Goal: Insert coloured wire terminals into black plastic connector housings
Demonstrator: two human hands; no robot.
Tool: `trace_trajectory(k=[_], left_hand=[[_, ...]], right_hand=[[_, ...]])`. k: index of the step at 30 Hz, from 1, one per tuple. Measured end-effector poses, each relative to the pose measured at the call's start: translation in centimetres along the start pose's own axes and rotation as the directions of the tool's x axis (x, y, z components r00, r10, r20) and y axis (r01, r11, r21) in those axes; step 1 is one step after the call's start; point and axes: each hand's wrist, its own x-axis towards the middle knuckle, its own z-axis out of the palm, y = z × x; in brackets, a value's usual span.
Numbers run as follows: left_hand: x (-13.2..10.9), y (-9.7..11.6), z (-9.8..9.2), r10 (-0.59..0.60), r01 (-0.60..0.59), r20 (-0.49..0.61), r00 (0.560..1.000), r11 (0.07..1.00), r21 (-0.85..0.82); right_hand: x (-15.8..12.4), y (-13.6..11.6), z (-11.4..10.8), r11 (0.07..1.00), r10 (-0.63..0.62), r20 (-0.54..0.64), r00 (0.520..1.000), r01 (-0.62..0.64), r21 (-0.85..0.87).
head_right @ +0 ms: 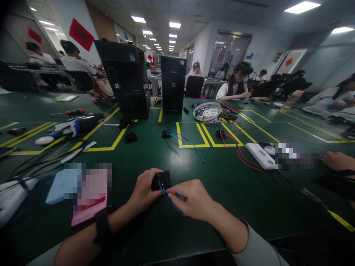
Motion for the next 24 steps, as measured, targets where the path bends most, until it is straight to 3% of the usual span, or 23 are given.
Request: trace_trajectory(k=[5,10,13,18,24], left_hand=[[0.0,0.3,-0.3,0.006,-0.006,0.015,1.0,1.0,-0.01],[0.0,0.3,-0.4,0.005,-0.005,0.013,1.0,1.0,-0.013],[0.0,0.2,-0.4,0.009,-0.009,0.011,1.0,1.0,-0.01],[0.0,0.0,-0.2,-0.004,0.004,0.015,1.0,1.0,-0.002],[0.0,0.1,-0.3,0.004,-0.003,0.008,1.0,1.0,-0.015]], right_hand=[[-0.1,-0.1,0.0,0.996,-0.088,0.104,0.991,0.085,0.031],[-0.2,-0.2,-0.9,0.998,-0.046,0.256,0.965,0.055,-0.029],[-0.2,-0.2,-1.6,0.998,-0.006,0.289,0.957,0.024,-0.058],[-0.1,-0.1,-2.2,0.997,0.044,0.214,0.976,-0.027,-0.078],[-0.1,-0.2,-1.0,0.995,-0.041,0.068,0.997,0.047,-0.093]])
